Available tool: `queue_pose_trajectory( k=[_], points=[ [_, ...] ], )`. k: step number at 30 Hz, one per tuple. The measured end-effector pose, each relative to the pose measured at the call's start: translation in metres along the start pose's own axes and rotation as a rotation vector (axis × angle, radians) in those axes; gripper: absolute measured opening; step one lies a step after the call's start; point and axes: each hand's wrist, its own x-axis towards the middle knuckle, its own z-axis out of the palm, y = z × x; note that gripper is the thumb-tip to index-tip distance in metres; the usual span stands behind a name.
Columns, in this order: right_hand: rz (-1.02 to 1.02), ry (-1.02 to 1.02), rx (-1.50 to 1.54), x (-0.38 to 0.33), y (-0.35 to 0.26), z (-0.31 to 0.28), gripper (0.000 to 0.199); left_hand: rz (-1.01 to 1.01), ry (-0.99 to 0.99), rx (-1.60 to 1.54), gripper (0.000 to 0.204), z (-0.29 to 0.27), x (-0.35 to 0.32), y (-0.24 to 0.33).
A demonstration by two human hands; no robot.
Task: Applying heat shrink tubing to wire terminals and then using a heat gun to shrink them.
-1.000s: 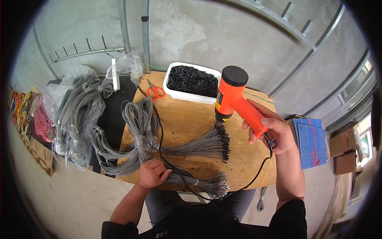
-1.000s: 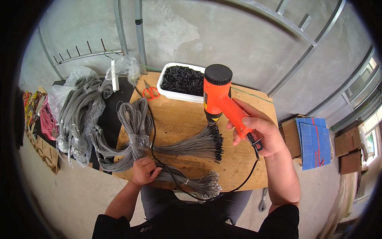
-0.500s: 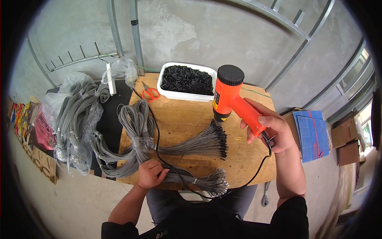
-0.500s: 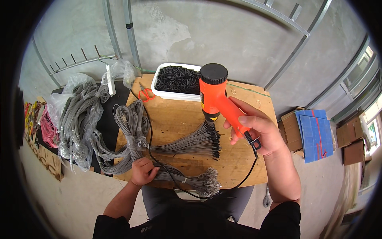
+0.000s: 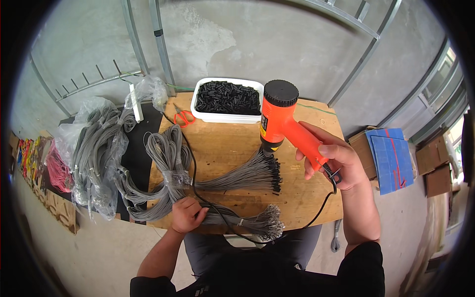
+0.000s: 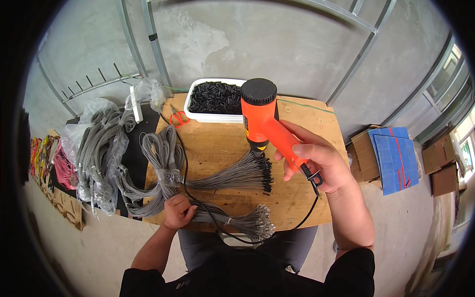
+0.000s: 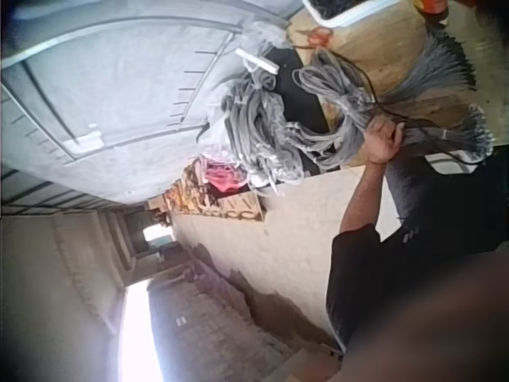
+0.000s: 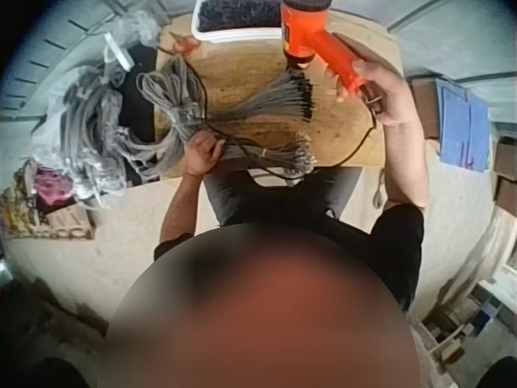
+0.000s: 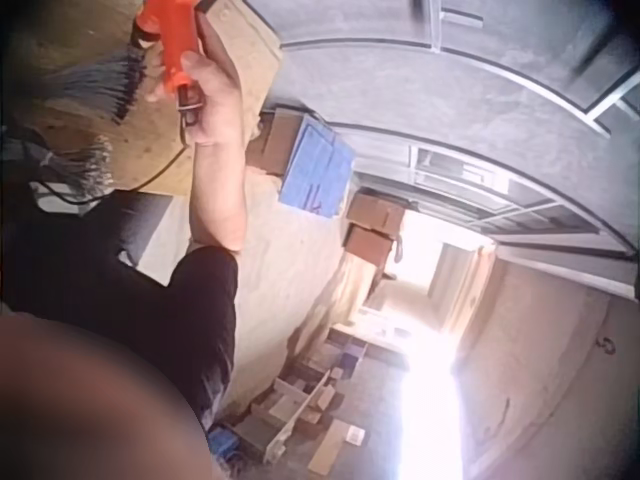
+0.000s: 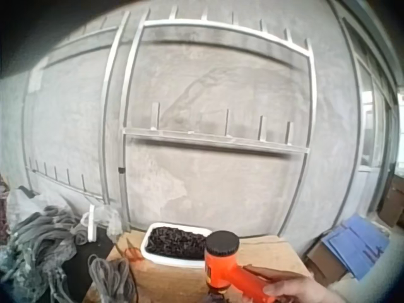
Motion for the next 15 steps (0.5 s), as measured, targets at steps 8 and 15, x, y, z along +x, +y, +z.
queue_pose_trajectory(
  k=[8, 15],
  points=[
    [0.005, -0.002, 0.015, -0.007, 0.003, -0.006, 0.083, -0.025, 0.003, -0.003, 0.023, 0.002, -0.003, -0.002],
    [-0.004, -0.014, 0.036, -0.011, 0.003, -0.007, 0.083, -0.032, 0.008, -0.007, 0.023, 0.003, -0.003, -0.002]
  ],
)
